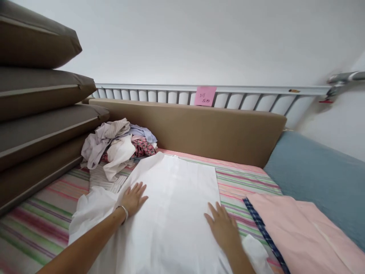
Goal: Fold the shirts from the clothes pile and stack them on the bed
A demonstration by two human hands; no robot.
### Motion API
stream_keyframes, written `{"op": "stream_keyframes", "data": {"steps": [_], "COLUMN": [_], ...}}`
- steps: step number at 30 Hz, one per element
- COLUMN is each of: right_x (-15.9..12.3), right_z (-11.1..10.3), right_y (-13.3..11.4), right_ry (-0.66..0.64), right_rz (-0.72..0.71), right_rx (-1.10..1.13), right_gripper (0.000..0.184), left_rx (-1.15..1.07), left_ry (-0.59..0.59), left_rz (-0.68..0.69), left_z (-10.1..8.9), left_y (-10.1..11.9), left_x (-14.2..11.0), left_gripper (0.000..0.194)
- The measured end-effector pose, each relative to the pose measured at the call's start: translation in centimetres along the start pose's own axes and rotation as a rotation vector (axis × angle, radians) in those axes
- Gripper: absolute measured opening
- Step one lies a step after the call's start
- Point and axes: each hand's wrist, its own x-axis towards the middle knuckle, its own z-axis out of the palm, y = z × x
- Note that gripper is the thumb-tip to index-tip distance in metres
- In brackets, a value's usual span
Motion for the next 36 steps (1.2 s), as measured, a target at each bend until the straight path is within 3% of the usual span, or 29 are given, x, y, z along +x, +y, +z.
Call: {"op": "stream_keyframes", "data": {"steps": [1, 3, 6, 8, 11, 17, 23, 27, 31, 34, 36], "right_x": [0.7, 1.0, 0.8, 1.5, 4.5, 11.7, 14.9, 15.5, 15.2, 12.2, 8.1], "right_z": [0.1, 0.5, 1.5, 2.3, 3.3, 4.1, 4.4, 4.0, 1.8, -0.4, -1.5], "right_y": [0.3, -1.2, -5.7, -7.6, -6.5, 0.1, 1.5, 1.2, -0.3, -3.3, -6.1], "right_ry": [0.049, 0.063, -0.062, -0.142, -0.133, 0.012, 0.011, -0.089, -0.225, -0.281, -0.273], "right_rz": [0.045, -0.034, -0.393, -0.539, -0.48, -0.179, 0.026, 0.098, 0.17, 0.175, 0.099], "right_rx": [-0.009, -0.061, -0.11, -0.095, -0.156, -0.354, -0.361, -0.334, -0.363, -0.406, -0.398], "right_gripper": [0.046, 0.046, 0.046, 0.048, 0.048, 0.05, 0.056, 0.058, 0.057, 0.053, 0.05], "left_rx": [0.008, 0.006, -0.058, -0.094, -0.07, 0.004, -0.03, -0.036, -0.016, 0.004, 0.001], "left_ry": [0.013, 0.057, 0.08, 0.044, 0.032, 0.015, 0.019, -0.004, -0.085, -0.183, -0.226], "left_rz": [-0.039, 0.032, 0.444, 0.608, 0.52, 0.236, 0.082, 0.036, -0.006, 0.005, 0.004], "left_z": [-0.1, 0.1, 1.1, 1.8, 2.3, 2.0, 2.0, 1.9, 1.5, 0.8, 0.3], "left_y": [0.1, 1.6, 5.4, 7.0, 6.7, 2.7, 0.8, 0.6, -0.1, -1.4, -2.2], "left_x": [0.5, 1.0, 1.7, 3.0, 6.9, 15.6, 19.4, 19.3, 16.3, 12.6, 9.7], "left_gripper": [0.058, 0.059, 0.06, 0.059, 0.057, 0.057, 0.059, 0.057, 0.057, 0.058, 0.06]}}
